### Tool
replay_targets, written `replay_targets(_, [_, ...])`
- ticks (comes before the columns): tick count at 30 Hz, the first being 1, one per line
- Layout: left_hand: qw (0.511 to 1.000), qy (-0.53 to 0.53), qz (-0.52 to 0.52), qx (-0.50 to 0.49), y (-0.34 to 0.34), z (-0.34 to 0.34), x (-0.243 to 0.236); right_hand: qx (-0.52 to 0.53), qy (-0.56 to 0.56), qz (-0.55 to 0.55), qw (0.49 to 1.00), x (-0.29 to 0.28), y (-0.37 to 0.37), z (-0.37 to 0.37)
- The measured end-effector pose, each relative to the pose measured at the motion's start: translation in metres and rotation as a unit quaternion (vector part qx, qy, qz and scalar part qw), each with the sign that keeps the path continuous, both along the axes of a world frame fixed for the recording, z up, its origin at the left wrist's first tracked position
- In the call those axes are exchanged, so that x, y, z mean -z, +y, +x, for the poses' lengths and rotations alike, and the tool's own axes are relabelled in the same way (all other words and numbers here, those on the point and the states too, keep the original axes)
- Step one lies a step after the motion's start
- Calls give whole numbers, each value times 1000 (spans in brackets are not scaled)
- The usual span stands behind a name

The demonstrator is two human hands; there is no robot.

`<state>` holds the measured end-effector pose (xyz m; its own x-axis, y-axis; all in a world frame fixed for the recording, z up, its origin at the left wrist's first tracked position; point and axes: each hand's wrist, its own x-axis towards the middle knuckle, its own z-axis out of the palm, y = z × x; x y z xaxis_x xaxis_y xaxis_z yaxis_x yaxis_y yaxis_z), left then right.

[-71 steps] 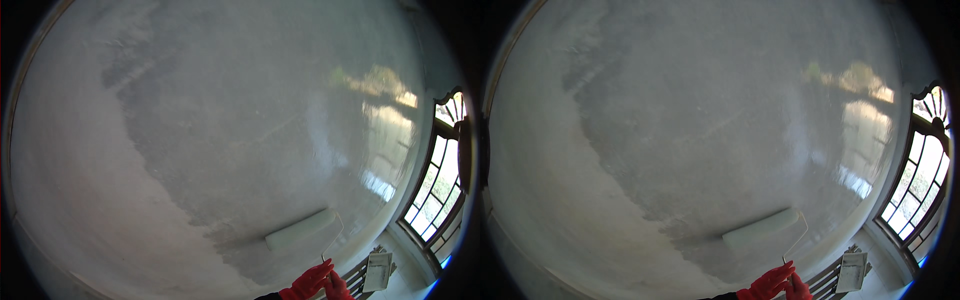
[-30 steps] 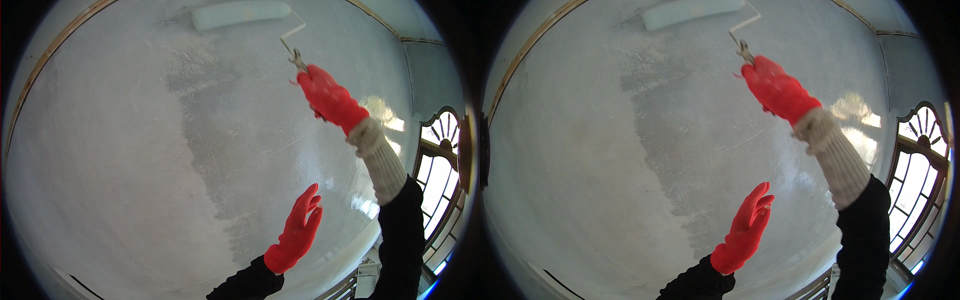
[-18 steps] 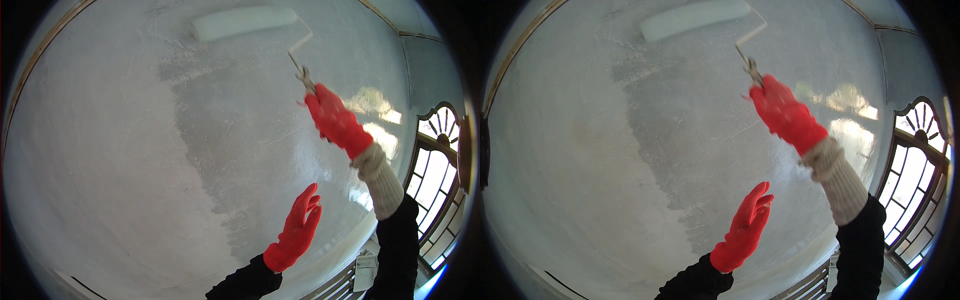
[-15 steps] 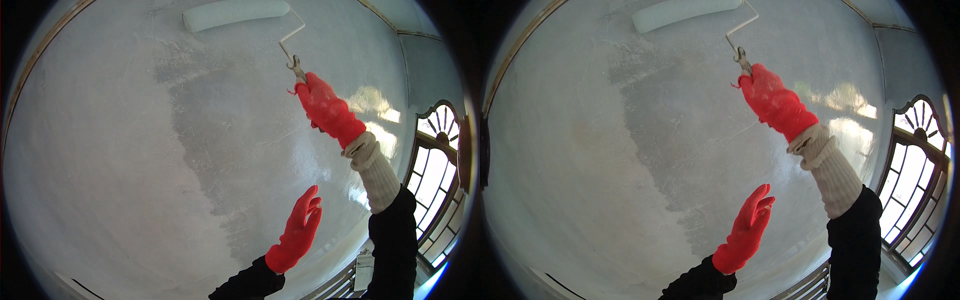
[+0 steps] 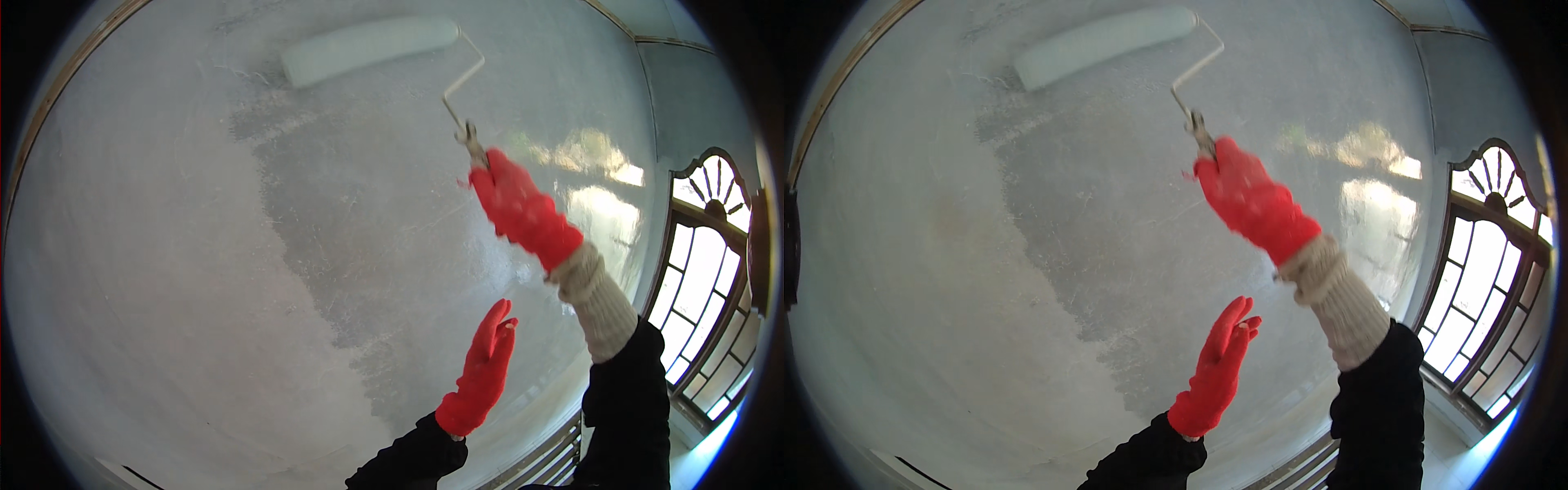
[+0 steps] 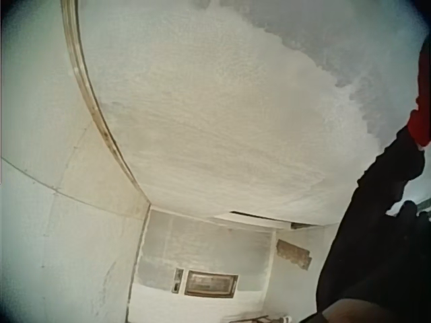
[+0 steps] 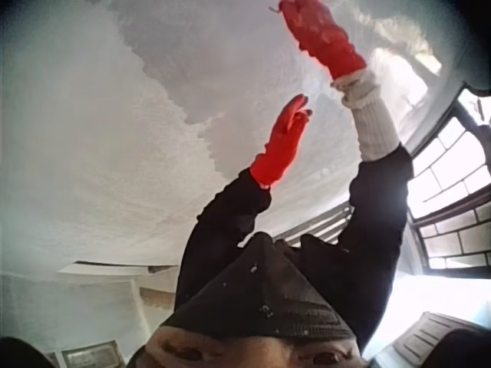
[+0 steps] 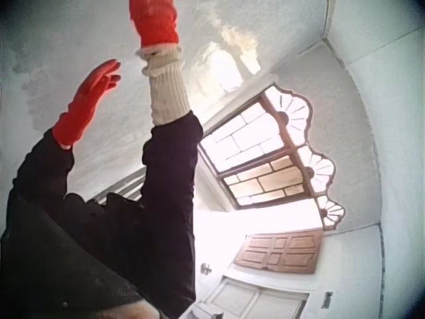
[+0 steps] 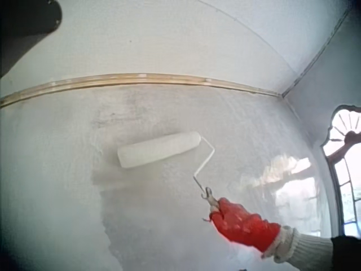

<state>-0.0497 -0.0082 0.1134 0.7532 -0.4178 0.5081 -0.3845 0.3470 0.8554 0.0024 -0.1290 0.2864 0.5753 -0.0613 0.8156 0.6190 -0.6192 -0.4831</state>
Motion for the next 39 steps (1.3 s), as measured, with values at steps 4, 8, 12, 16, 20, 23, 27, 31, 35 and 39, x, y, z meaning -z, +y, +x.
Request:
replay_targets(4, [1000, 6, 1, -21, 2, 0, 13, -51, 55, 56, 996, 101, -16, -45])
replay_targets(8, [998, 52, 10, 24, -18, -5, 26, -47, 157, 95, 982, 194, -25, -98])
replay_targets(12, [969, 214, -60, 105, -43, -29, 81, -46, 290, 121, 948, 254, -30, -150])
replay_targets(16, [909, 402, -79, 73, -61, -48, 141, -42, 426, 139, 893, 302, -44, -181])
replay_targets(20, [834, 541, -109, 6, -77, -50, 246, -11, 567, 170, 806, 346, -47, -202])
replay_targets(23, [772, 628, -98, -24, -78, -58, 318, 1, 606, 190, 772, 390, -51, -201])
replay_targets(27, [663, 743, -77, -53, -80, -76, 431, 18, 700, 180, 690, 483, -51, -205])
replay_targets(31, [733, 665, 120, -80, -31, -66, 554, 35, 697, 128, 705, 575, -27, -177])
replay_targets(35, [721, 623, 290, -85, -37, -66, 562, 67, 725, 91, 679, 652, -34, -163])
replay_targets(39, [723, 609, 309, -105, -17, -61, 582, 46, 723, 112, 680, 714, -24, -143])
